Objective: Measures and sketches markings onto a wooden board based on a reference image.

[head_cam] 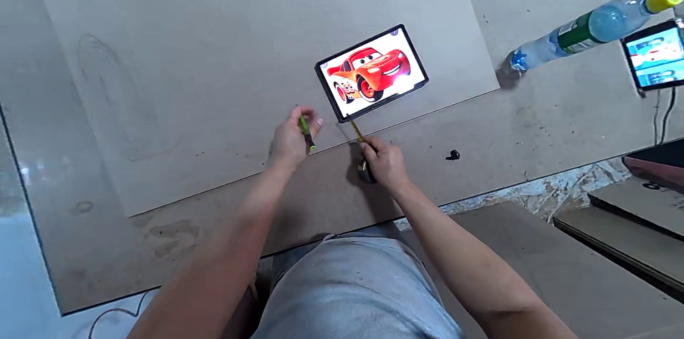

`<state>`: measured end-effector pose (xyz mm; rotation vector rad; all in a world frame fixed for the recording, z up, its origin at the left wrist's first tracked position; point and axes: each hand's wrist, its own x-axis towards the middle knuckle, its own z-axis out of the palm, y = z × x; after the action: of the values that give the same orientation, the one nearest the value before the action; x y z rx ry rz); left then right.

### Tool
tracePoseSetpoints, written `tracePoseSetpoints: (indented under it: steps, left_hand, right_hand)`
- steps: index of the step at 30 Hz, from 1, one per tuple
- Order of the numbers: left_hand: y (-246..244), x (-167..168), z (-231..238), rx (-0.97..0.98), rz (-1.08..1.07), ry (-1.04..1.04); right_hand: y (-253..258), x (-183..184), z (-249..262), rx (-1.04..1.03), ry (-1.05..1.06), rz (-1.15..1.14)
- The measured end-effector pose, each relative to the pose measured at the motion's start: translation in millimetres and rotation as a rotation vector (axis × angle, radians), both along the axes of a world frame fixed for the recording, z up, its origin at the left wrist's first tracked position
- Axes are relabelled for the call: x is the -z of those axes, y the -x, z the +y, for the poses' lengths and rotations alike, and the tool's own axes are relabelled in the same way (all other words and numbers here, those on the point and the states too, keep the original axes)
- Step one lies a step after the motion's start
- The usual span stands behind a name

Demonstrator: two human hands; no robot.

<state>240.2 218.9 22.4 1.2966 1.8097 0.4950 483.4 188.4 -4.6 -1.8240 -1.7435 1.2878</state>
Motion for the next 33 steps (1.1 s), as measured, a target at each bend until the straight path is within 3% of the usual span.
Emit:
tracePoseSetpoints:
  steps: [4, 7, 11, 23, 33]
  left_hand:
    - [50, 36, 17, 0.013, 0.415, 0.003]
    - [89, 72, 9, 0.120, 0.513, -0.143]
    - [100, 94, 2, 0.139, 0.522, -0.289]
    - [109, 106, 0, 0.162, 0.510, -0.436]
    - [107, 102, 1, 0.171, 0.530, -0.380]
  right_hand:
    - [11, 16, 18, 0.121, -0.088, -0.100]
    - [16, 24, 23, 0.131, -0.135, -0.134]
    - [14, 31, 23, 0.094, -0.226, -0.142]
    - [28, 28, 25, 0.101, -0.339, -0.278]
    - [35, 31, 27, 0.108, -0.373, -0.304]
